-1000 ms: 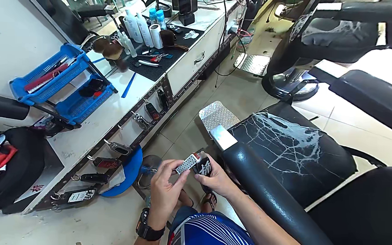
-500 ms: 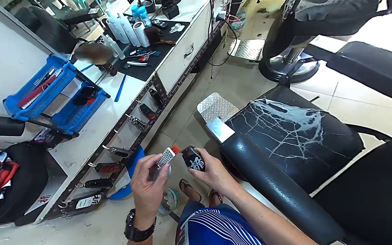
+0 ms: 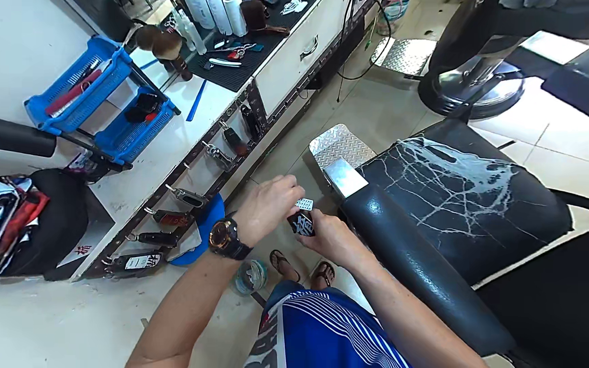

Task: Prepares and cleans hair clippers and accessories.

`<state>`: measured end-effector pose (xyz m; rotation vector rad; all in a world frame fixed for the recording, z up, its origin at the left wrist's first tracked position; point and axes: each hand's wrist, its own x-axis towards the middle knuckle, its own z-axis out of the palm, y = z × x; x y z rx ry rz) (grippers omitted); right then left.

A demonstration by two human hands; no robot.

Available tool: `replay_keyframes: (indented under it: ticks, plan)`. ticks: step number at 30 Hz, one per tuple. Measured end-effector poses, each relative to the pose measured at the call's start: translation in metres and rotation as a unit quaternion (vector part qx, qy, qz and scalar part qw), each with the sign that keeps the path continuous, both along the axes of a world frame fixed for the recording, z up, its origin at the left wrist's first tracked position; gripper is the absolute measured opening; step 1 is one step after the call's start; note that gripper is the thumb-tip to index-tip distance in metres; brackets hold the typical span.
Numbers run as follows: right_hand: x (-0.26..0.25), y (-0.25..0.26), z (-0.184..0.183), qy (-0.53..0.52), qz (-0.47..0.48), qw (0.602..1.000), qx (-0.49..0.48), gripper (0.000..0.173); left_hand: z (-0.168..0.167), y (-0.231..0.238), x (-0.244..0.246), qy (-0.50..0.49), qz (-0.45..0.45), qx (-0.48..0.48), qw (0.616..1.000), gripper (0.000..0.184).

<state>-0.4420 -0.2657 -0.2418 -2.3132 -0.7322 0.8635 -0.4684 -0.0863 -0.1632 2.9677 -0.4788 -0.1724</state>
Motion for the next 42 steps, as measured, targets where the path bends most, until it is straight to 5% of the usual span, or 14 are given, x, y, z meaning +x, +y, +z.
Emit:
replay_keyframes:
  ticks: [5,11,17,24,42]
  plan:
    - [0.01,-0.006,-0.006,0.035,0.0,0.999,-0.017,0.054,0.025,0.01,-0.009,0.01,0.031,0.05,0.998,0.018]
    - [0.014,0.001,-0.006,0.023,0.022,0.999,-0.001,0.053,-0.01,-0.002,0.018,0.03,-0.002,0.027,0.999,0.018]
    - [0.02,0.001,-0.009,0.071,0.021,0.997,-0.017,0.052,0.007,0.012,0.01,0.067,0.05,0.07,0.994,0.017]
    - [0.027,0.006,-0.016,0.145,0.025,0.989,0.024,0.051,-0.022,0.01,0.023,0.075,0.074,-0.068,0.992,0.023]
    - [0.024,0.011,-0.019,0.156,0.033,0.987,0.022,0.051,-0.023,0.051,-0.013,0.108,0.119,-0.088,0.983,0.018]
